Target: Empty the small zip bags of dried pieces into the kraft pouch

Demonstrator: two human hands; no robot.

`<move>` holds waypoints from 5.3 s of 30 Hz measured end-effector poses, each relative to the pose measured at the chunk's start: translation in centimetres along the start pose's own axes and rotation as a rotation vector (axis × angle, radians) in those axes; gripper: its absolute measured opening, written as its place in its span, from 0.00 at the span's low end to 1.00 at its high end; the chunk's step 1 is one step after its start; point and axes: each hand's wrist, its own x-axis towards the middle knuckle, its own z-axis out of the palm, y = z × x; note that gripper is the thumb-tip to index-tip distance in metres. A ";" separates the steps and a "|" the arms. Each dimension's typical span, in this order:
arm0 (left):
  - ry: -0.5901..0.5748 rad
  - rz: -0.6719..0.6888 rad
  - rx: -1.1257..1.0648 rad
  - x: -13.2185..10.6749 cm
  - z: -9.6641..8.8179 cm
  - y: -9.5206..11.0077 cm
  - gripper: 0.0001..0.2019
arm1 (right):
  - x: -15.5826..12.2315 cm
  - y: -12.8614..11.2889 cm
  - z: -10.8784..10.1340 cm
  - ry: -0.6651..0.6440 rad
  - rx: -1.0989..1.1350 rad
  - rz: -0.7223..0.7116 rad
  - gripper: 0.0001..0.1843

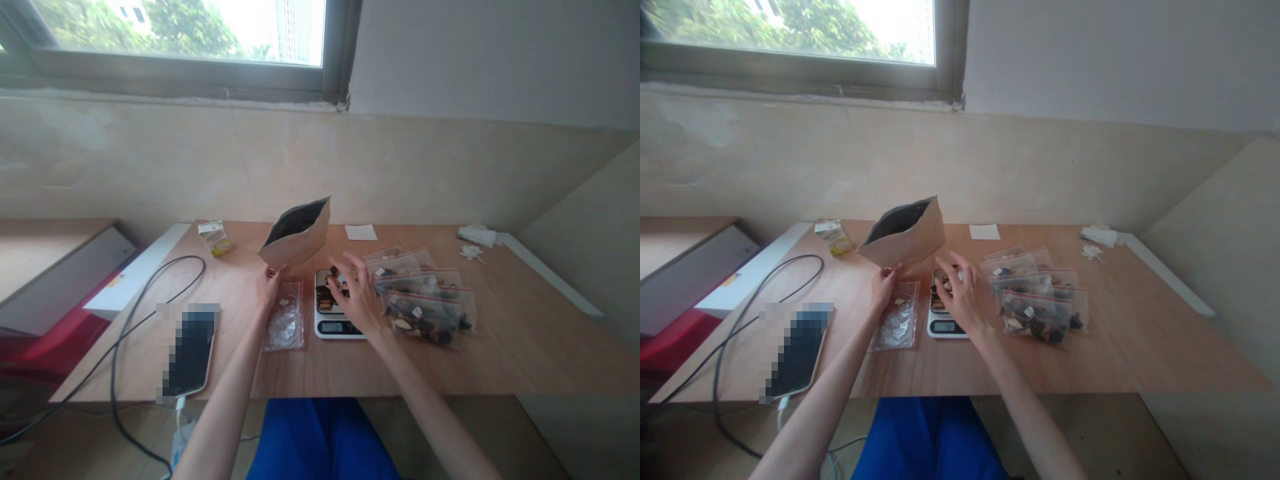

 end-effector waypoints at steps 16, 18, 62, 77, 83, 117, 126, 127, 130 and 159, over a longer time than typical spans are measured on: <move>-0.270 0.154 0.349 0.4 0.7 -0.9 0.17 | 13.0 -0.4 2.2 -0.036 0.035 -0.098 0.07; -0.324 0.220 0.520 0.4 0.8 -0.9 0.16 | 13.4 0.0 3.0 -0.047 0.048 -0.058 0.07; 0.357 0.201 -0.378 -6.3 -3.3 8.9 0.04 | -4.8 -7.4 1.2 0.015 1.030 0.751 0.07; -0.008 0.372 0.048 -16.3 -3.4 6.0 0.21 | -4.6 -9.5 0.2 -0.034 1.290 0.721 0.13; 0.088 0.317 0.065 -17.2 -3.8 6.0 0.13 | -5.5 -9.7 0.4 -0.139 1.181 0.651 0.12; 0.322 0.204 -0.167 -9.1 2.9 3.4 0.13 | -5.2 4.7 2.1 -0.204 0.122 0.215 0.21; 0.270 0.272 -0.115 -8.8 3.9 1.4 0.15 | -5.5 5.2 3.1 -0.291 -0.013 0.112 0.19; 0.258 0.294 -0.119 -8.9 3.9 1.3 0.15 | -5.4 5.2 3.2 -0.294 -0.028 0.114 0.18; 0.252 0.330 -0.119 -9.0 3.9 1.2 0.16 | -4.9 5.4 3.5 -0.323 -0.106 0.117 0.16; 0.226 0.433 -0.141 -9.0 4.0 0.1 0.16 | 4.3 -2.1 -0.6 -0.432 0.616 0.392 0.06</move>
